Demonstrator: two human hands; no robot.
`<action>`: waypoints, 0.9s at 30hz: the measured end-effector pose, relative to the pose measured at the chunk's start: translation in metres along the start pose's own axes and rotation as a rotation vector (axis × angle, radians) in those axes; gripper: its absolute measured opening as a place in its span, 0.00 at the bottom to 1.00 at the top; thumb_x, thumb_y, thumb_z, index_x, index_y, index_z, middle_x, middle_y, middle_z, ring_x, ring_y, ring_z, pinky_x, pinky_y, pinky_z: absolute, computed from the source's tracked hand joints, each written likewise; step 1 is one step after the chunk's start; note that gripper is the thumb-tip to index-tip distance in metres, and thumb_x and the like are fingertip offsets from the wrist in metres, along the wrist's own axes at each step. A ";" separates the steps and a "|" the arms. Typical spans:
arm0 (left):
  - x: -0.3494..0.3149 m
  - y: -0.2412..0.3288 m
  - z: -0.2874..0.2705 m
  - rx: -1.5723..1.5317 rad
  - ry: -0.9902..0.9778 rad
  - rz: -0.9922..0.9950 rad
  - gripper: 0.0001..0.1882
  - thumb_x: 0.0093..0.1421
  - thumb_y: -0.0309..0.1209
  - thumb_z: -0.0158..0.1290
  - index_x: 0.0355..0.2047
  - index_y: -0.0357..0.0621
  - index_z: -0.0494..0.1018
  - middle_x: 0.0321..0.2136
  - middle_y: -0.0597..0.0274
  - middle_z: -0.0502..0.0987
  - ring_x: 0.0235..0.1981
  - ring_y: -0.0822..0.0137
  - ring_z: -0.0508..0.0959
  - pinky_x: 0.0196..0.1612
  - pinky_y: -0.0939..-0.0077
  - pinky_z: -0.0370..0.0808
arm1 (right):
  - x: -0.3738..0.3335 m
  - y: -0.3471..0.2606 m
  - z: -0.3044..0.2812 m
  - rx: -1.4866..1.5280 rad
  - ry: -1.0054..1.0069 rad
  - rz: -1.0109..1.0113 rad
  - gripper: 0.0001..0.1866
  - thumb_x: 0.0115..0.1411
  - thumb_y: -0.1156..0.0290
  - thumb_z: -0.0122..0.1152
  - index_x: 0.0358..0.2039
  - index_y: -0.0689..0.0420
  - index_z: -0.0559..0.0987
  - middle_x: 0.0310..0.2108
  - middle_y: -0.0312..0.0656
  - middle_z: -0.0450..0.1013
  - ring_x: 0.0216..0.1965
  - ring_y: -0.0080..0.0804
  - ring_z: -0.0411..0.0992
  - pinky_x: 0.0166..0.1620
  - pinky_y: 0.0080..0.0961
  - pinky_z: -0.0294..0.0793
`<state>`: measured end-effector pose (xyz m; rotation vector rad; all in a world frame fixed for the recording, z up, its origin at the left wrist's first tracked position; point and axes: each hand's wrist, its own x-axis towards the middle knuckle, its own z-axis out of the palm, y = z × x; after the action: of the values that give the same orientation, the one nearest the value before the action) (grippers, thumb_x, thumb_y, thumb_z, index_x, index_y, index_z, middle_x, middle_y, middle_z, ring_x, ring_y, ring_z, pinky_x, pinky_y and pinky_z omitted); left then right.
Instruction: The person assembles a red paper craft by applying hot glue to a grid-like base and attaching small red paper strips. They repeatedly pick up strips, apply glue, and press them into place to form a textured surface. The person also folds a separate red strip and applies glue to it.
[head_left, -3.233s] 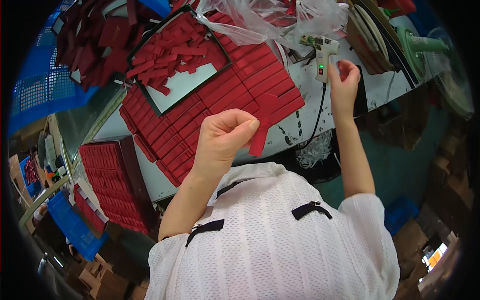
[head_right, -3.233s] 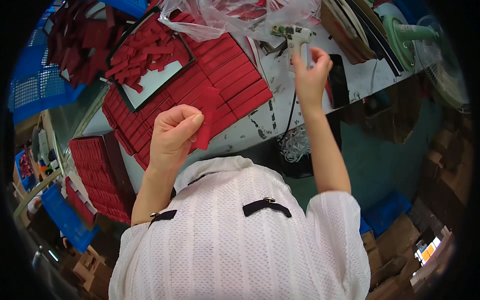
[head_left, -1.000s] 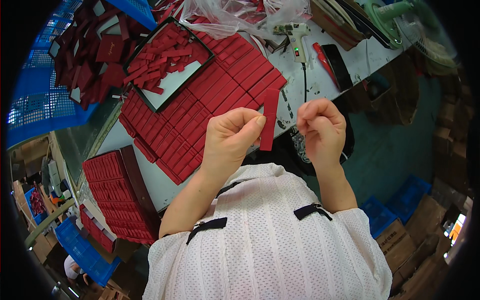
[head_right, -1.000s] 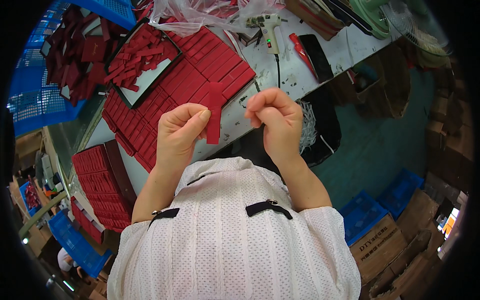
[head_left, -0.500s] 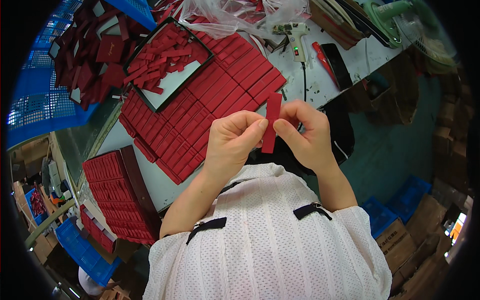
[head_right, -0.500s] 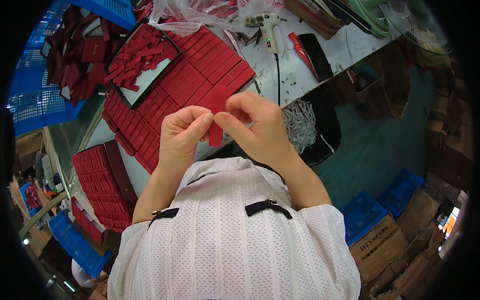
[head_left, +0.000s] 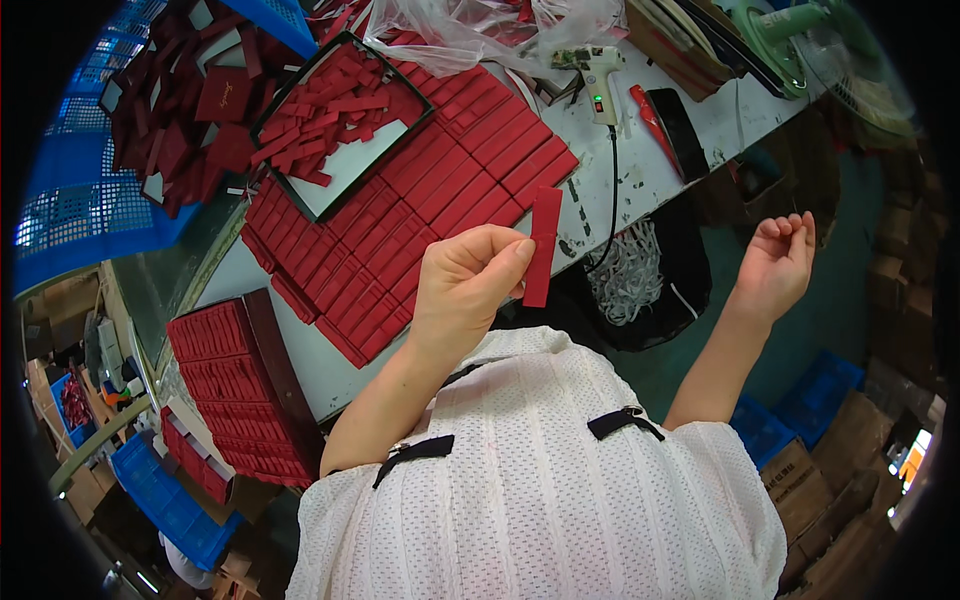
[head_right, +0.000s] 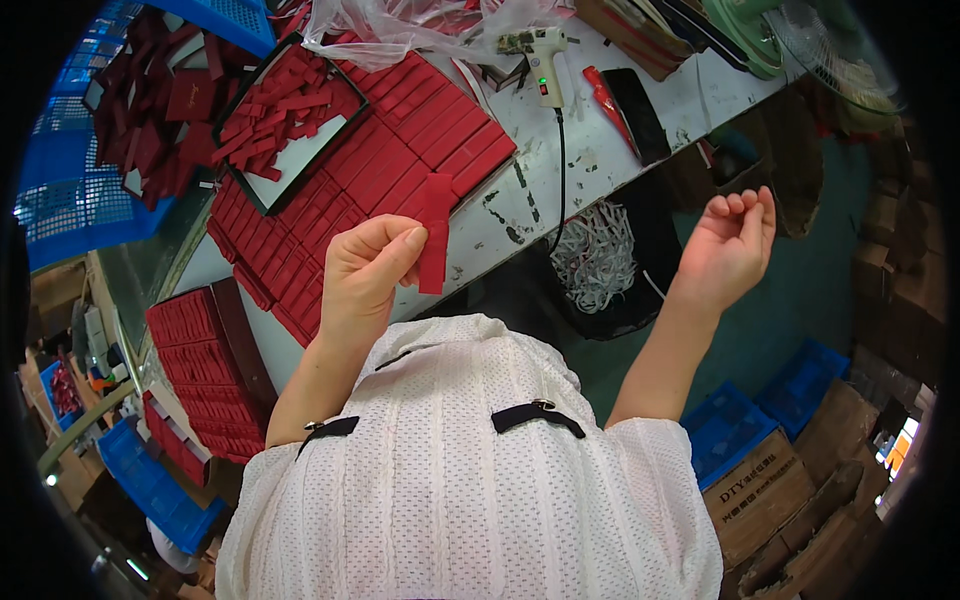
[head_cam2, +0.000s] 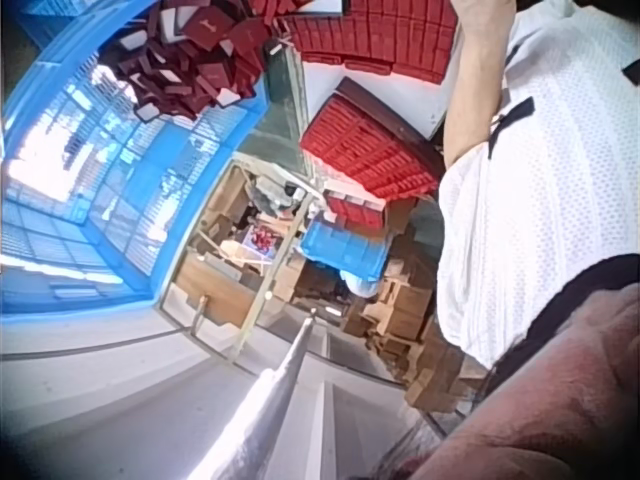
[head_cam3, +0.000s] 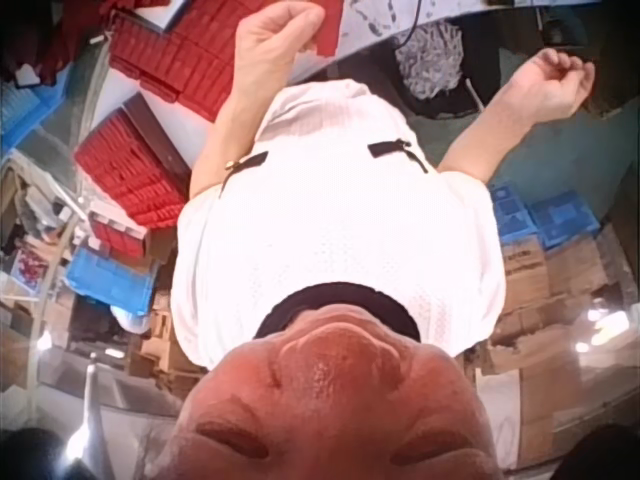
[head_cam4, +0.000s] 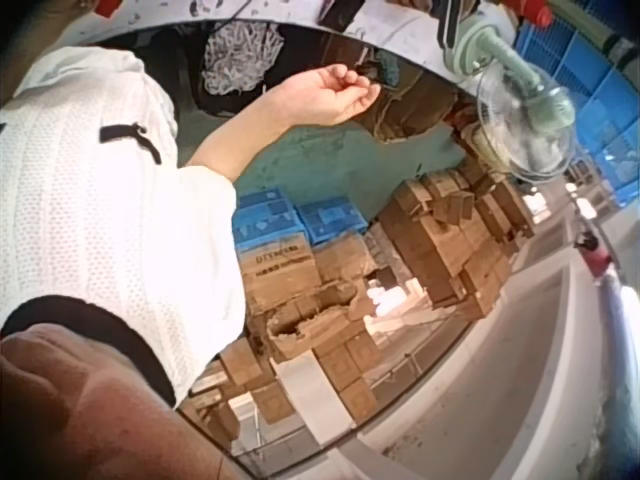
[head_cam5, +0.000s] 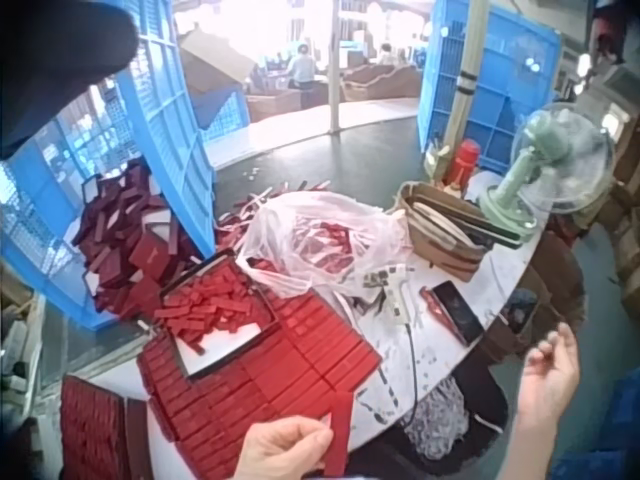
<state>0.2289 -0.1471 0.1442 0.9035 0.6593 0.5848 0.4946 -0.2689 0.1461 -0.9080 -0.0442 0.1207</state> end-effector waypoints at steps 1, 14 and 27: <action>0.000 0.000 0.001 0.003 0.000 -0.005 0.06 0.58 0.26 0.50 0.31 0.36 0.74 0.19 0.69 0.73 0.19 0.82 0.69 0.23 0.88 0.64 | -0.003 0.001 -0.006 -0.046 -0.046 -0.015 0.06 0.60 0.79 0.42 0.33 0.62 0.70 0.26 0.42 0.68 0.25 0.25 0.64 0.29 0.21 0.66; 0.000 -0.001 0.003 -0.052 -0.041 -0.165 0.08 0.58 0.31 0.50 0.28 0.40 0.74 0.19 0.71 0.72 0.19 0.83 0.69 0.23 0.90 0.63 | -0.088 0.022 0.028 -0.679 -0.910 -0.019 0.08 0.52 0.78 0.56 0.34 0.61 0.75 0.30 0.41 0.70 0.32 0.27 0.69 0.36 0.21 0.67; -0.003 -0.012 -0.011 -0.369 -0.175 -0.327 0.08 0.59 0.27 0.46 0.31 0.35 0.71 0.23 0.58 0.76 0.22 0.72 0.76 0.23 0.84 0.72 | -0.081 0.039 0.049 -0.702 -1.474 -0.454 0.17 0.39 0.77 0.63 0.34 0.55 0.79 0.42 0.43 0.69 0.41 0.35 0.68 0.40 0.27 0.66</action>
<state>0.2215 -0.1492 0.1299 0.4807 0.5046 0.3140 0.4066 -0.2167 0.1466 -1.2985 -1.7389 0.3390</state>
